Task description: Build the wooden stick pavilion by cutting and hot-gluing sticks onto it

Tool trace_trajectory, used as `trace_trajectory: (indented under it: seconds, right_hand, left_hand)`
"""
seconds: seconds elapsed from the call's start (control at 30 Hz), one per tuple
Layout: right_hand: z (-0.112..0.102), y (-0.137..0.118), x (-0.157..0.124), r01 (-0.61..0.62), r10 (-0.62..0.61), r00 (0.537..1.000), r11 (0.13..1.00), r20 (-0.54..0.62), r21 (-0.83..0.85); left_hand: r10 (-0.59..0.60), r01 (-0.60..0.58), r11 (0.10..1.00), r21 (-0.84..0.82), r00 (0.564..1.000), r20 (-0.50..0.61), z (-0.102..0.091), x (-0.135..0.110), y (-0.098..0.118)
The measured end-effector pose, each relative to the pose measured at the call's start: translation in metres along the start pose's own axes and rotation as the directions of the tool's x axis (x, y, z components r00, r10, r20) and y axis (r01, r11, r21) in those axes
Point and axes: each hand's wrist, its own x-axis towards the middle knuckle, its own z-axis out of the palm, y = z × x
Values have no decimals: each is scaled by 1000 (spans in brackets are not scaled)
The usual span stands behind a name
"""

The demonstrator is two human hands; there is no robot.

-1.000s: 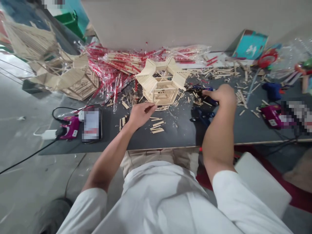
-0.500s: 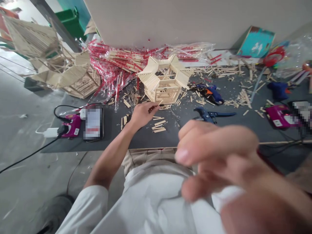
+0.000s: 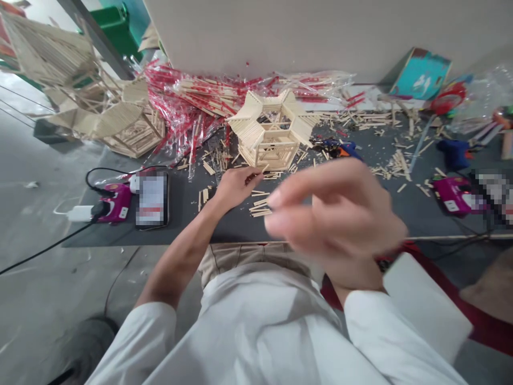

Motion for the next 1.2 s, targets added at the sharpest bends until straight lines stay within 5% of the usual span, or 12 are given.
trace_trajectory:
  seconds: [0.07, 0.2, 0.33, 0.47, 0.67, 1.0, 1.2]
  right_hand:
    - [5, 36, 21, 194, -193, 981, 981, 33, -33]
    - [6, 113, 36, 7, -3, 998, 998, 65, -65]
    - [9, 152, 23, -41, 47, 995, 996, 86, -74]
    - [22, 159, 14, 48, -29, 974, 996, 224, -81]
    - [48, 168, 6, -70, 66, 984, 997, 166, 16]
    - [59, 167, 3, -280, 236, 946, 940, 223, 195]
    - [68, 167, 3, -415, 338, 908, 800, 246, 434]
  left_hand:
    - [-7, 7, 999, -46, 1000, 9, -1, 1, 3]
    - [-102, 105, 957, -269, 994, 28, 2, 2, 4]
    - [-186, 193, 876, -442, 981, 60, 6, 3, 2]
    - [-167, 160, 872, -463, 986, 25, 8, 2, -1]
    - [-148, 86, 923, -376, 979, -141, 6, 2, 3]
    - [-187, 79, 688, -721, 980, -71, 1, 7, -1]
    - [-181, 88, 630, -772, 983, -36, 0, 6, -2]
